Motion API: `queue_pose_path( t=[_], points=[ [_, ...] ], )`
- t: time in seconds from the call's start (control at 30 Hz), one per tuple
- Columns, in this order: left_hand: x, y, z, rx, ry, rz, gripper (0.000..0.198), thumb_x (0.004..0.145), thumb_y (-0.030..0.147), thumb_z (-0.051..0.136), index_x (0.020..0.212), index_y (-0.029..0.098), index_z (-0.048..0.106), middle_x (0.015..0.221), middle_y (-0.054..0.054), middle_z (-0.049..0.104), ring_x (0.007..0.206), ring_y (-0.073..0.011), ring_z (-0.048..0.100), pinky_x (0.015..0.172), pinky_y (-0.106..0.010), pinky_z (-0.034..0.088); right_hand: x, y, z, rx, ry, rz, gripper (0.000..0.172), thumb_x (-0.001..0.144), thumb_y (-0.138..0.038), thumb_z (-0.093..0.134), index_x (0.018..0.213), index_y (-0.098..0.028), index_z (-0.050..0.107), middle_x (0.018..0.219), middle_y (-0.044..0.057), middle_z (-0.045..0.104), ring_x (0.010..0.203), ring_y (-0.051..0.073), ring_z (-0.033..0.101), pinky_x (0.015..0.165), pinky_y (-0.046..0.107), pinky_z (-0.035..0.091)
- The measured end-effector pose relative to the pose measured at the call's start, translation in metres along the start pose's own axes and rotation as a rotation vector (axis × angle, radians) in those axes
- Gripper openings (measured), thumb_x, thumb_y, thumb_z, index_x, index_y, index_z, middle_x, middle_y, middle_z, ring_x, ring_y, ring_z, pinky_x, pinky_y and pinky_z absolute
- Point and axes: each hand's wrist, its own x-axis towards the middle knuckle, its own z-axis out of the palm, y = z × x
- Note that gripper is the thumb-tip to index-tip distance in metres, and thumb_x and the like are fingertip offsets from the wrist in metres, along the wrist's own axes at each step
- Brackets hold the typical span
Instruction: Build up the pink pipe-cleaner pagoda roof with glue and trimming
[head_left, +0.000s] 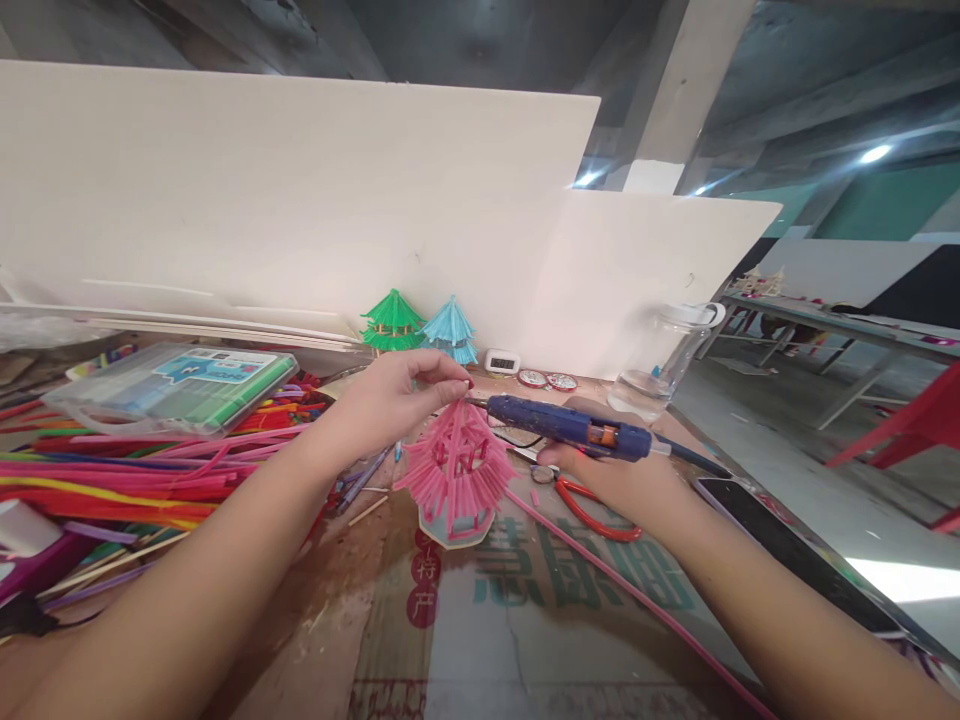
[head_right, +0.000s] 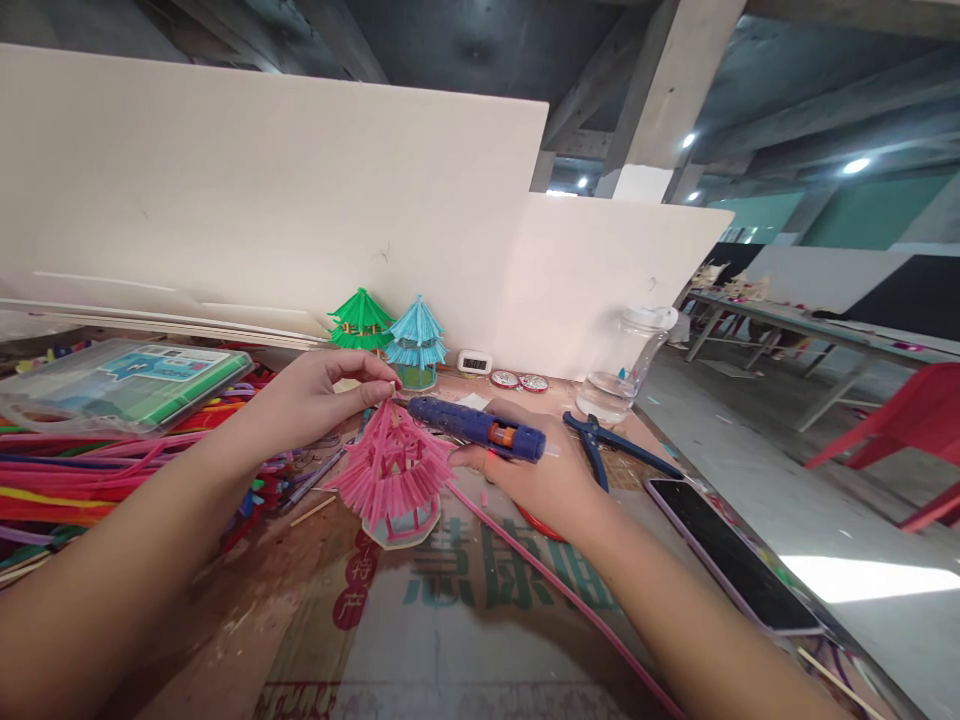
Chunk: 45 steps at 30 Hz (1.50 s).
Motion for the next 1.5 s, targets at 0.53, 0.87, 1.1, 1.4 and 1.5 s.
queue_pose_path(
  t=[0.53,0.87,1.1,1.4,1.5],
  points=[
    [0.001,-0.002,0.000,0.017,0.007,-0.001,0.028,0.081,0.043,0.057,0.086,0.019,0.069,0.086,-0.002,0.068,0.082,-0.0181,0.060,0.074,-0.029,0.043,-0.001,-0.003,-0.001,-0.027,0.018,0.017,0.025,0.075,-0.044,0.064,0.066,-0.022,0.055,0.055,-0.004,0.054,0.053,0.014,0.049,0.049,0.024,0.038],
    [0.001,-0.004,-0.001,0.016,-0.001,0.009,0.027,0.082,0.042,0.056,0.086,0.018,0.069,0.085,-0.001,0.068,0.080,-0.0166,0.060,0.073,-0.028,0.043,0.002,-0.003,-0.004,0.045,-0.003,-0.032,0.024,0.078,-0.044,0.062,0.070,-0.022,0.058,0.059,-0.002,0.059,0.057,0.015,0.055,0.051,0.026,0.044],
    [0.003,-0.007,-0.001,0.013,0.003,0.014,0.026,0.081,0.041,0.057,0.086,0.018,0.068,0.086,-0.001,0.068,0.081,-0.0168,0.060,0.074,-0.027,0.043,0.005,-0.011,-0.019,0.098,-0.174,-0.133,0.026,0.080,-0.047,0.061,0.075,-0.022,0.065,0.069,0.002,0.067,0.068,0.019,0.063,0.062,0.029,0.052],
    [0.001,-0.008,-0.001,0.009,0.000,0.014,0.027,0.082,0.043,0.057,0.086,0.018,0.068,0.086,0.000,0.068,0.081,-0.0161,0.060,0.072,-0.026,0.043,0.008,-0.001,-0.025,0.164,-0.241,-0.239,0.043,0.084,-0.061,0.050,0.083,-0.020,0.063,0.075,0.003,0.070,0.070,0.018,0.065,0.064,0.028,0.052],
    [0.002,-0.008,-0.001,-0.001,-0.002,0.010,0.027,0.082,0.043,0.057,0.086,0.018,0.067,0.085,0.000,0.068,0.080,-0.0163,0.060,0.072,-0.026,0.043,0.008,0.001,-0.026,0.113,-0.212,-0.248,0.041,0.083,-0.060,0.052,0.082,-0.020,0.065,0.075,0.004,0.070,0.070,0.018,0.064,0.062,0.028,0.051]
  ],
)
